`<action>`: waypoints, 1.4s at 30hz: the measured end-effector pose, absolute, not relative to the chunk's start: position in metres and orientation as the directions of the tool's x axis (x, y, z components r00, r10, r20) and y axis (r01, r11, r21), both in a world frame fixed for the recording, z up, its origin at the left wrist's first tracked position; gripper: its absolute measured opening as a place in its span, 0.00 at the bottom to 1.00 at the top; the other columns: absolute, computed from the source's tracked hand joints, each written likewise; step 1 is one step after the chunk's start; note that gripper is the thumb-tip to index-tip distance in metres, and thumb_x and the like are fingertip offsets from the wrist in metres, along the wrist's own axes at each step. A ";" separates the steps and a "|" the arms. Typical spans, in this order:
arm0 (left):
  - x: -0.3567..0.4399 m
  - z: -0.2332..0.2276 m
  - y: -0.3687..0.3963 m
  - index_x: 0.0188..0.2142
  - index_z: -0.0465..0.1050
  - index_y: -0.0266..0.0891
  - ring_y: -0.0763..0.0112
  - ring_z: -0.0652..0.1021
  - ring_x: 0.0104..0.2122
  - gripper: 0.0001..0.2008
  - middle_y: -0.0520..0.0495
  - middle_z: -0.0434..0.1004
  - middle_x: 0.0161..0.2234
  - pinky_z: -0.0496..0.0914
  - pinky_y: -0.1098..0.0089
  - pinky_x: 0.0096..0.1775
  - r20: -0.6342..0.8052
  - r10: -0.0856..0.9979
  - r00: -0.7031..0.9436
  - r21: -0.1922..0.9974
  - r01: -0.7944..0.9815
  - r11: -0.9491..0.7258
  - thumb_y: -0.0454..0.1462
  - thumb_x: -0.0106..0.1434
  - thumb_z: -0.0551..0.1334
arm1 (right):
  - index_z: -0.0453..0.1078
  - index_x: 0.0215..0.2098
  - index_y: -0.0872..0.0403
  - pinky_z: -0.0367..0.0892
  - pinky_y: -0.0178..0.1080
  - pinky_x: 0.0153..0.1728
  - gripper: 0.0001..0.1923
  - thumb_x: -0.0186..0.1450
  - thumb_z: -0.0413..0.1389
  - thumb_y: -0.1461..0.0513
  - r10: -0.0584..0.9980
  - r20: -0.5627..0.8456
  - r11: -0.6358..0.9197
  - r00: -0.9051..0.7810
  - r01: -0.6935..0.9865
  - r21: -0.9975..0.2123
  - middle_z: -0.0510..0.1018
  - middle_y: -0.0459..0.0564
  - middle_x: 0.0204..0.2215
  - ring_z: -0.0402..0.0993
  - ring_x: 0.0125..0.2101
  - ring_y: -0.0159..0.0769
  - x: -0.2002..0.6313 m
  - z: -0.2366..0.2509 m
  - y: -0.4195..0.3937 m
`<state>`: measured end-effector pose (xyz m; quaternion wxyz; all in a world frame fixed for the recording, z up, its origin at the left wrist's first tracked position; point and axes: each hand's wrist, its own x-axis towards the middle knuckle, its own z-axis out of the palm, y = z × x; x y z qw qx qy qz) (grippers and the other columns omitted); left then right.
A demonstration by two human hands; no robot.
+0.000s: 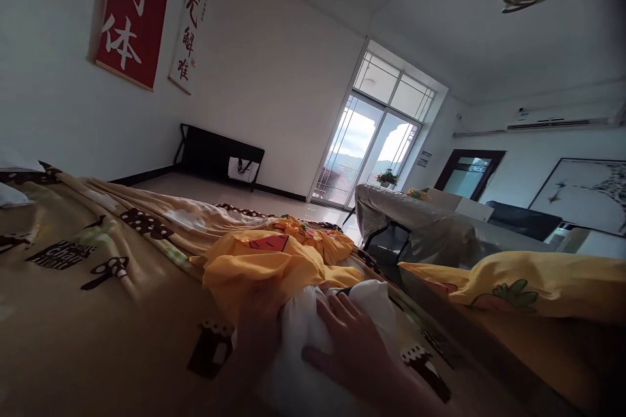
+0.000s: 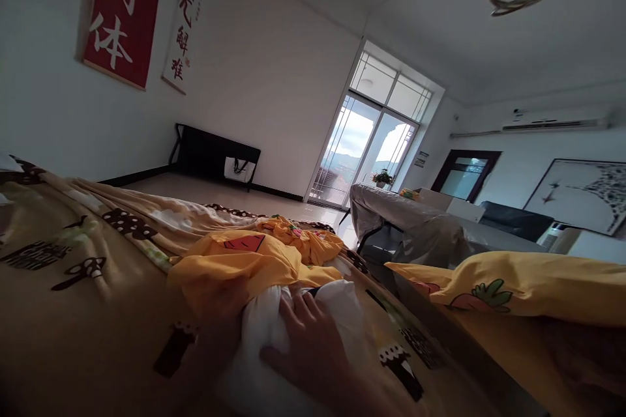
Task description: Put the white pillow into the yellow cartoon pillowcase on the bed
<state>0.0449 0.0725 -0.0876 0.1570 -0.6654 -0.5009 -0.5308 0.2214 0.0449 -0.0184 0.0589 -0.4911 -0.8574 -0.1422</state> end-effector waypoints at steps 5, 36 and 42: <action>0.050 -0.082 0.067 0.16 0.59 0.40 0.73 0.66 0.19 0.18 0.52 0.63 0.15 0.59 0.70 0.28 0.965 0.249 -0.088 0.188 0.889 -0.416 0.23 0.58 0.48 | 0.70 0.46 0.53 0.66 0.44 0.38 0.20 0.58 0.56 0.53 0.799 0.184 0.512 -0.573 0.808 0.292 0.73 0.57 0.45 0.68 0.45 0.49 0.188 -0.016 0.066; 0.032 -0.092 0.089 0.32 0.68 0.37 0.63 0.71 0.36 0.13 0.45 0.72 0.32 0.67 0.65 0.38 0.755 0.652 0.076 0.360 0.782 -0.508 0.24 0.53 0.50 | 0.70 0.45 0.52 0.60 0.37 0.37 0.18 0.67 0.45 0.51 0.875 0.391 0.258 -0.286 0.958 0.124 0.78 0.52 0.41 0.72 0.43 0.41 0.274 -0.013 0.092; 0.034 -0.117 0.099 0.27 0.62 0.40 0.70 0.70 0.25 0.05 0.52 0.67 0.22 0.60 0.71 0.28 0.670 0.700 -0.248 0.610 0.721 -0.328 0.30 0.56 0.53 | 0.68 0.42 0.52 0.61 0.38 0.36 0.17 0.68 0.44 0.52 0.866 0.373 0.279 -0.333 0.941 0.192 0.77 0.53 0.39 0.72 0.42 0.42 0.247 -0.017 0.074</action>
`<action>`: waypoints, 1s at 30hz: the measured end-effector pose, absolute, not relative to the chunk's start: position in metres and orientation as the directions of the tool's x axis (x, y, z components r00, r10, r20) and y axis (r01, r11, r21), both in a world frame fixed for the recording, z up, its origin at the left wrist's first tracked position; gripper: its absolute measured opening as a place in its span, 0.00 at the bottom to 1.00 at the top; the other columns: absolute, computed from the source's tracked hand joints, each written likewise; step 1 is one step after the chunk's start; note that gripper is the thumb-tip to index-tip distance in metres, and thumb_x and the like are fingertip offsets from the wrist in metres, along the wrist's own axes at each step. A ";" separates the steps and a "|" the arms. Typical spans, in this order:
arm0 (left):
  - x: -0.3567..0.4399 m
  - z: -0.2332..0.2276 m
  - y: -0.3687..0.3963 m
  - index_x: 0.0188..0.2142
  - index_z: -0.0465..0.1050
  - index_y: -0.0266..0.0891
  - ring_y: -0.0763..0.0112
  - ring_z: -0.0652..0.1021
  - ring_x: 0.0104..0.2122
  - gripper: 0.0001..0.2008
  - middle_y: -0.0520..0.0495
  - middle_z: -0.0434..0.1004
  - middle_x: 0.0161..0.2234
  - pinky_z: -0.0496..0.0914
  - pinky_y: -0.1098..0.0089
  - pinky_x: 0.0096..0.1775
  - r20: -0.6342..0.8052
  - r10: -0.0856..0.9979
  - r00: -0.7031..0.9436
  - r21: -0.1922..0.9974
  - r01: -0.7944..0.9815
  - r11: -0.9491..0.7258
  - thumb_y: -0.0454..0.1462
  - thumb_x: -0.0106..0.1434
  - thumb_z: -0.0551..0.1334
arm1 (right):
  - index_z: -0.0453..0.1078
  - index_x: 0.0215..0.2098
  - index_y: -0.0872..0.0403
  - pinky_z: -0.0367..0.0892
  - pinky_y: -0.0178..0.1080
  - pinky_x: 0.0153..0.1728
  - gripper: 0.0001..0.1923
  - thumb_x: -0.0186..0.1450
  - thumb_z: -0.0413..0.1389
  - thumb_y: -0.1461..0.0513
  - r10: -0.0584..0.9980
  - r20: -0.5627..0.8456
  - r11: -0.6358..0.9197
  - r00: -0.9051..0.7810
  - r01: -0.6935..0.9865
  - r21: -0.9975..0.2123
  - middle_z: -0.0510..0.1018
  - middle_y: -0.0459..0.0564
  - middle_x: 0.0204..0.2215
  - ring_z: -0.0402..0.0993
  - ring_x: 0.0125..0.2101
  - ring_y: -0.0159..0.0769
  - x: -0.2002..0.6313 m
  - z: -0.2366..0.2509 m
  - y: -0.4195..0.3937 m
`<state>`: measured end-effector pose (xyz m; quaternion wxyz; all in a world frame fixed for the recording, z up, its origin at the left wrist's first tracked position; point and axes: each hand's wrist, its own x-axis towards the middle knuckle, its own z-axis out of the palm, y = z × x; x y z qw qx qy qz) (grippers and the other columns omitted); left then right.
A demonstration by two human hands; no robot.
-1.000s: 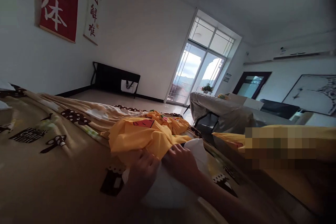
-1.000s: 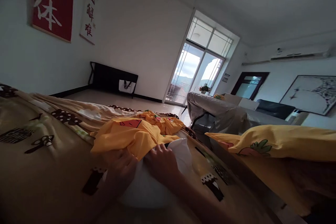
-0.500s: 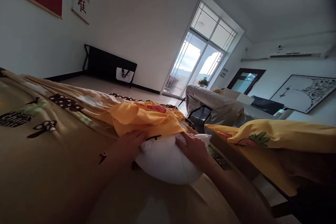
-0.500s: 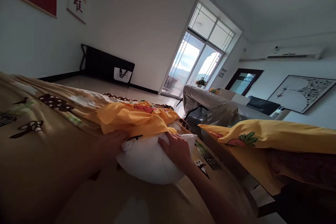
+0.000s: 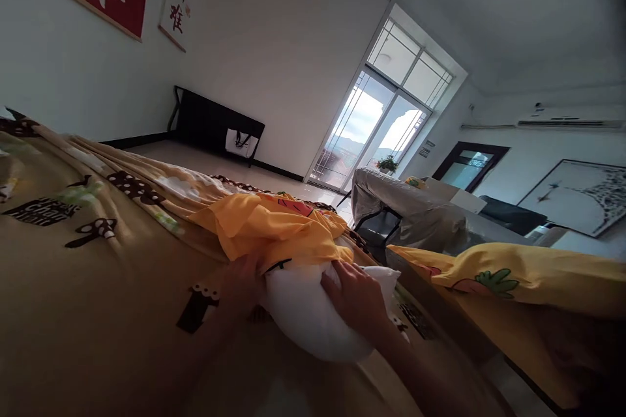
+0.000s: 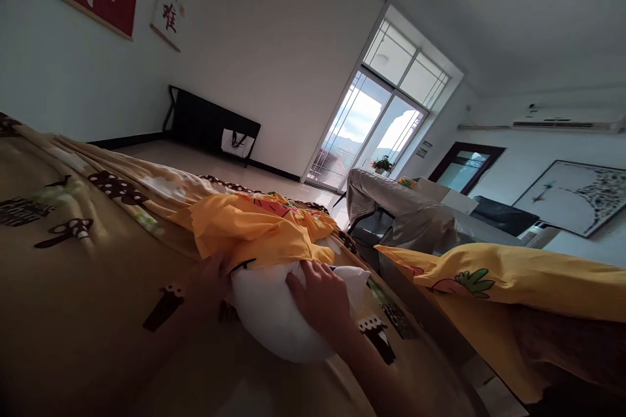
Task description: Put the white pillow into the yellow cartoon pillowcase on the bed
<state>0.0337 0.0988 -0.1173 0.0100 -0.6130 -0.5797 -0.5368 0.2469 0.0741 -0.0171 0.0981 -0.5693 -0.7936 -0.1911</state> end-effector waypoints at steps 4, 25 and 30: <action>0.027 -0.122 0.101 0.27 0.61 0.41 0.71 0.68 0.24 0.04 0.54 0.64 0.21 0.59 0.72 0.27 0.634 0.634 -0.443 0.704 0.671 -0.235 0.31 0.55 0.56 | 0.67 0.42 0.54 0.61 0.39 0.34 0.18 0.69 0.41 0.52 0.871 0.310 0.309 -0.380 0.916 0.256 0.76 0.55 0.38 0.72 0.41 0.43 0.219 -0.023 0.064; 0.056 -0.071 0.063 0.43 0.66 0.35 0.61 0.73 0.35 0.12 0.44 0.73 0.34 0.67 0.63 0.36 0.819 0.573 0.038 0.191 0.923 -0.334 0.35 0.58 0.57 | 0.72 0.40 0.53 0.62 0.39 0.36 0.20 0.67 0.44 0.51 0.910 0.272 0.255 -0.314 0.939 0.229 0.79 0.55 0.35 0.75 0.36 0.43 0.215 -0.003 0.114; 0.053 -0.077 0.072 0.41 0.69 0.37 0.60 0.73 0.35 0.08 0.45 0.72 0.33 0.65 0.64 0.33 0.809 0.588 0.016 0.085 0.986 -0.144 0.32 0.63 0.54 | 0.70 0.37 0.54 0.62 0.39 0.37 0.19 0.66 0.45 0.49 0.881 0.294 0.331 -0.371 0.927 0.176 0.78 0.55 0.36 0.74 0.37 0.41 0.209 -0.006 0.101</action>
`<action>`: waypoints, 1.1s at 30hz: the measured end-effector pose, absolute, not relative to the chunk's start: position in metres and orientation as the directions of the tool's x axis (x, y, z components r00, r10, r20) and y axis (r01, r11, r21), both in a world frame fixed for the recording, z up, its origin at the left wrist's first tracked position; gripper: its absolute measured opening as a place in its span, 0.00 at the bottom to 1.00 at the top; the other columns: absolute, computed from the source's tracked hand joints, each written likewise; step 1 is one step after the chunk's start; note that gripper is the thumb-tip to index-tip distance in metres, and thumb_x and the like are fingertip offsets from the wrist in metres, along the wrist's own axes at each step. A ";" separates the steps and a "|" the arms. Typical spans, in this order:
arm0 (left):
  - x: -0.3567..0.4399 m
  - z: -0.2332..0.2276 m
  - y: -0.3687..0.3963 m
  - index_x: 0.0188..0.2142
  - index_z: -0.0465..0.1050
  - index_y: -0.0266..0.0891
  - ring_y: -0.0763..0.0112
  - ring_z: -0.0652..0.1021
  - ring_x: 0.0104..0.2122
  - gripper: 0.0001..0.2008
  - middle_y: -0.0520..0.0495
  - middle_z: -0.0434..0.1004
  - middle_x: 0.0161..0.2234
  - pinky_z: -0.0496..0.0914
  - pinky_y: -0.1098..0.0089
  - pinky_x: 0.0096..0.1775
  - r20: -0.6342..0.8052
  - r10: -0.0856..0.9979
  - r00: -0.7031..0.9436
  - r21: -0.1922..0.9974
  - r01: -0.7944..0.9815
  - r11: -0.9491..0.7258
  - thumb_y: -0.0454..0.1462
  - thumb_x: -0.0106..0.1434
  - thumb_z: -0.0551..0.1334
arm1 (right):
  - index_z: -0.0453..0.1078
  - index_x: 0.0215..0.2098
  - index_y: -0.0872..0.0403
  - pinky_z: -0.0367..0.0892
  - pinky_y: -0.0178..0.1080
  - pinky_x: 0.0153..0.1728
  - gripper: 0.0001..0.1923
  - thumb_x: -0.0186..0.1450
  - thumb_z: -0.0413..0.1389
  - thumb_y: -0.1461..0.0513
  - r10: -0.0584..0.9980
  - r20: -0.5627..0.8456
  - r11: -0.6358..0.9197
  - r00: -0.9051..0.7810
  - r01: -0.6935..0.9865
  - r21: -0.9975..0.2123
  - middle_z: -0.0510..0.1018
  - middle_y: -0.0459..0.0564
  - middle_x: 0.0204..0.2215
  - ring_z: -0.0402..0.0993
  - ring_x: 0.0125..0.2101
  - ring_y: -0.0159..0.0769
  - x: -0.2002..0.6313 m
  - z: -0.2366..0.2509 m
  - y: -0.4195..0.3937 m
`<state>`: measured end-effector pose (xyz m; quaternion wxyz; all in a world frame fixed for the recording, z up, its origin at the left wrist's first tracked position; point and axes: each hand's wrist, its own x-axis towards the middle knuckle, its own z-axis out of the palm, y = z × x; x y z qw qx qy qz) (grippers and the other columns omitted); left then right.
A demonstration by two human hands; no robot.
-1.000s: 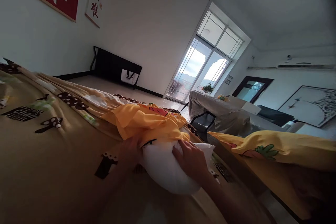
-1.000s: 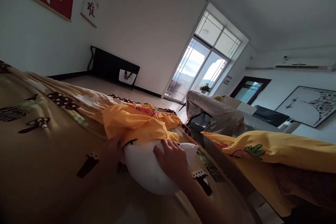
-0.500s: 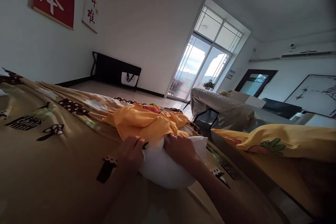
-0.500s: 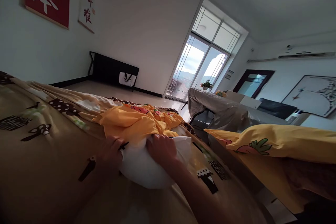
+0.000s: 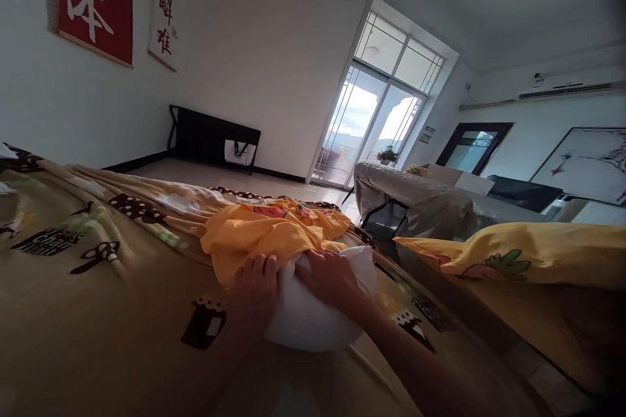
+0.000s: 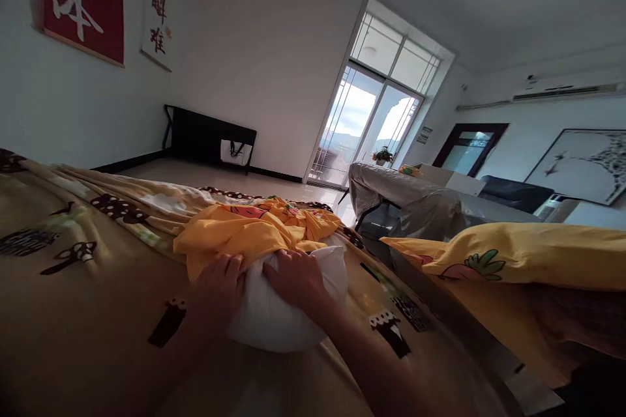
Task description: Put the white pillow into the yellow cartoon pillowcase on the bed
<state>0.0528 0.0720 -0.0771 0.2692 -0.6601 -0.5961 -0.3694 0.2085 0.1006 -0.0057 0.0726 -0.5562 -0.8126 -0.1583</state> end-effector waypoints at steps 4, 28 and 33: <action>0.046 -0.078 0.074 0.38 0.71 0.37 0.58 0.73 0.38 0.09 0.43 0.73 0.35 0.66 0.63 0.36 0.649 0.761 -0.022 0.125 0.989 -0.078 0.29 0.62 0.53 | 0.68 0.40 0.54 0.62 0.40 0.39 0.19 0.66 0.47 0.49 0.827 0.333 0.433 -0.453 0.891 0.136 0.77 0.55 0.39 0.71 0.42 0.43 0.202 -0.012 0.084; 0.064 -0.073 0.054 0.36 0.72 0.38 0.57 0.77 0.35 0.15 0.42 0.77 0.33 0.67 0.64 0.34 0.371 0.888 0.273 0.140 0.928 -0.344 0.26 0.57 0.50 | 0.70 0.40 0.53 0.59 0.45 0.37 0.11 0.58 0.58 0.60 0.626 0.253 0.675 -0.738 0.675 0.298 0.75 0.53 0.39 0.62 0.43 0.46 0.205 -0.046 0.075; 0.050 -0.064 0.058 0.39 0.71 0.38 0.55 0.78 0.37 0.15 0.42 0.78 0.35 0.69 0.60 0.37 0.377 0.908 0.185 0.203 0.940 -0.276 0.29 0.57 0.50 | 0.63 0.54 0.51 0.61 0.47 0.41 0.32 0.56 0.59 0.47 0.576 0.403 0.655 -0.711 0.697 0.292 0.71 0.53 0.50 0.64 0.42 0.46 0.231 -0.045 0.052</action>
